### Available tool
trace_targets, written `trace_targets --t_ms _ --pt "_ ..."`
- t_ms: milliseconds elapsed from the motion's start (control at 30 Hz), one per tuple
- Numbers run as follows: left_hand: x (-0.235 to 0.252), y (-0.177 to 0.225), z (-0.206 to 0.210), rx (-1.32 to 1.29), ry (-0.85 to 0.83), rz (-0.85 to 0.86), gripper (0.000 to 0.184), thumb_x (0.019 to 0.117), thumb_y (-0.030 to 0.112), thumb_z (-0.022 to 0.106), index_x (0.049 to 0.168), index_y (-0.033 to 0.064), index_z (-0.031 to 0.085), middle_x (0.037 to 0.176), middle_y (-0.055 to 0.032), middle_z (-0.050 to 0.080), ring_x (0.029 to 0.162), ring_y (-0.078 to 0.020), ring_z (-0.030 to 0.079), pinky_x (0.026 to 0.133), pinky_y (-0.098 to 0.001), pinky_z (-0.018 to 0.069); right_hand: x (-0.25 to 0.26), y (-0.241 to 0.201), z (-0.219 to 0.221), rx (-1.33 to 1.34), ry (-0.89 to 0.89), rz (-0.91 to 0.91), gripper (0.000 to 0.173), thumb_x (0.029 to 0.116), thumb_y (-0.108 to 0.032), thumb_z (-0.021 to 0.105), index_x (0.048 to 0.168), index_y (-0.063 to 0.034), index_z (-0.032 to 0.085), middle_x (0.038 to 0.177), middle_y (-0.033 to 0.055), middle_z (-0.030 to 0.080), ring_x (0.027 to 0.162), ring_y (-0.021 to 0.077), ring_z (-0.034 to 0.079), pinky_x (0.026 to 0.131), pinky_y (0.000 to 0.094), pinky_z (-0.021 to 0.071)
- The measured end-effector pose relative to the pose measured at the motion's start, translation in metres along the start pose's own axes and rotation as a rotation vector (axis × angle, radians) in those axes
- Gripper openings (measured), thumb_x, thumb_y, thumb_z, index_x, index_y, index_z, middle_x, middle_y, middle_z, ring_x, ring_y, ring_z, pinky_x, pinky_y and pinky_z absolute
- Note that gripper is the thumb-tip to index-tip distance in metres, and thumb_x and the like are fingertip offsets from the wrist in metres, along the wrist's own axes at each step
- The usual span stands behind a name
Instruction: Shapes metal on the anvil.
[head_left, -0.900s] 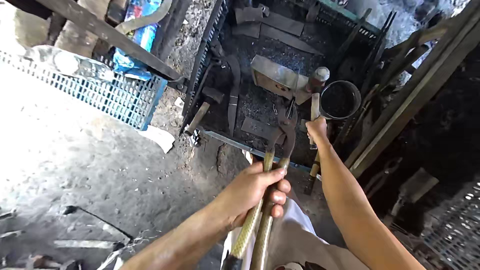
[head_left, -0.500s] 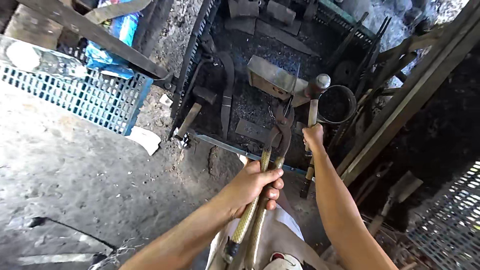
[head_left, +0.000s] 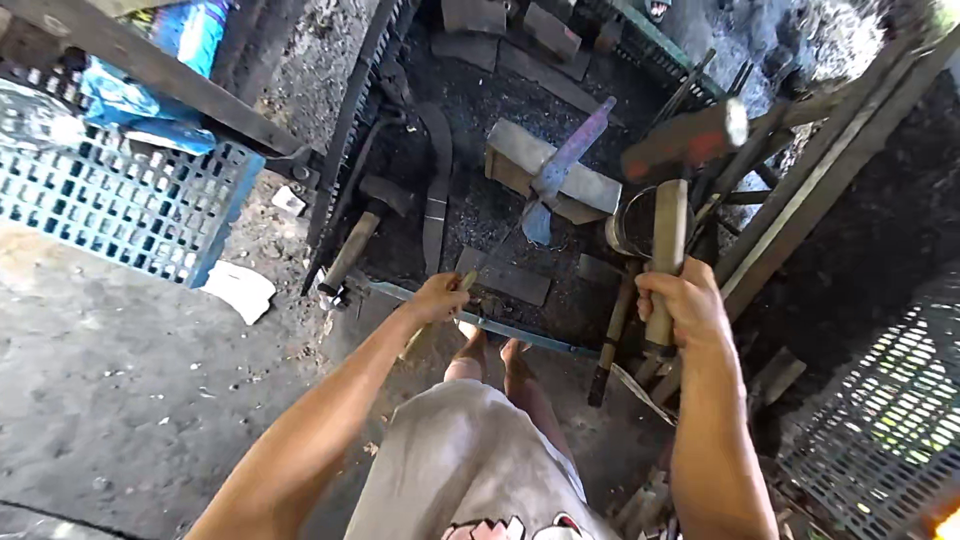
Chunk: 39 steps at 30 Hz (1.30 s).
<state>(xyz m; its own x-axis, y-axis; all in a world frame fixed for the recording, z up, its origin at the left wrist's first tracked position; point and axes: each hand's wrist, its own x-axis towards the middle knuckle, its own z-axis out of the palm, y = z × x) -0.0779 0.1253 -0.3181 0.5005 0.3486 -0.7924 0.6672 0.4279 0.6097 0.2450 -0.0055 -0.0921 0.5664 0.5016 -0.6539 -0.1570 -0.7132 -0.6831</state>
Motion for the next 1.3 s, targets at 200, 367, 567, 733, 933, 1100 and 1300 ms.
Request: trace_targets --t_ms 200,367,567,733,933,1100,1300 --pt "-0.011 0.014 0.02 0.672 0.241 -0.128 0.049 0.1105 0.041 0.043 0.14 0.002 0.048 0.113 -0.0316 0.068 0.105 -0.0522 0.068 0.085 -0.0714 0.0529 -0.098 -0.103 -0.056 -0.179 0.16 -0.587 0.041 0.0855 -0.013 0.071 0.123 -0.0076 0.056 0.086 0.0006 0.068 0.062 0.0157 0.067 0.055 0.0355 0.0627" --pt "0.0 0.011 0.033 0.624 0.245 -0.18 0.052 0.1091 0.041 0.049 0.138 -0.0018 0.048 0.115 -0.0311 0.067 0.106 -0.0491 0.069 0.087 -0.0679 0.0548 -0.054 -0.166 -0.069 -0.161 0.352 -0.857 0.035 0.0962 -0.024 0.067 0.12 -0.0047 0.05 0.077 -0.0014 0.06 0.058 0.0141 0.063 0.056 0.0328 0.0615" --pt "0.003 0.002 0.038 0.598 0.223 -0.157 0.05 0.1093 0.043 0.047 0.133 -0.0015 0.051 0.106 -0.0294 0.068 0.096 -0.0482 0.07 0.081 -0.0676 0.0556 0.078 -0.015 0.081 -0.397 0.455 -0.635 0.051 0.0887 -0.012 0.071 0.131 0.0077 0.051 0.095 0.0142 0.068 0.078 0.0204 0.069 0.071 0.04 0.061" --pt "-0.012 0.012 0.04 0.553 0.225 -0.146 0.048 0.1081 0.039 0.051 0.136 0.0001 0.05 0.107 -0.0286 0.068 0.096 -0.0477 0.07 0.083 -0.0684 0.055 0.089 0.012 0.095 -0.24 -0.003 -0.192 0.032 0.0865 -0.01 0.069 0.115 -0.0014 0.058 0.072 0.0111 0.064 0.051 0.0224 0.064 0.047 0.0403 0.0586" --pt "-0.009 -0.006 0.059 0.536 0.222 -0.146 0.051 0.1093 0.039 0.048 0.135 -0.0048 0.048 0.109 -0.0315 0.067 0.099 -0.0493 0.07 0.085 -0.0683 0.0549 0.01 -0.104 0.015 -0.356 0.253 -0.676 0.044 0.0835 -0.015 0.07 0.123 -0.0038 0.056 0.088 0.0047 0.066 0.057 0.0147 0.065 0.05 0.0359 0.0608" --pt "-0.009 -0.004 0.059 0.546 0.193 -0.198 0.049 0.1095 0.039 0.047 0.137 -0.0023 0.048 0.109 -0.0303 0.068 0.1 -0.0477 0.07 0.085 -0.067 0.0551 0.063 -0.028 0.066 -0.41 0.423 -0.622 0.045 0.0852 -0.012 0.071 0.126 0.0028 0.057 0.094 0.0126 0.068 0.077 0.0206 0.069 0.07 0.0403 0.0599" --pt "-0.025 0.003 0.067 0.53 0.211 -0.186 0.047 0.1081 0.037 0.051 0.136 -0.0002 0.049 0.106 -0.0278 0.068 0.097 -0.0463 0.07 0.084 -0.0662 0.0553 0.102 0.029 0.095 -0.362 0.033 -0.131 0.037 0.0865 -0.014 0.069 0.119 -0.0026 0.057 0.076 0.0114 0.066 0.054 0.0229 0.066 0.049 0.0421 0.0598"
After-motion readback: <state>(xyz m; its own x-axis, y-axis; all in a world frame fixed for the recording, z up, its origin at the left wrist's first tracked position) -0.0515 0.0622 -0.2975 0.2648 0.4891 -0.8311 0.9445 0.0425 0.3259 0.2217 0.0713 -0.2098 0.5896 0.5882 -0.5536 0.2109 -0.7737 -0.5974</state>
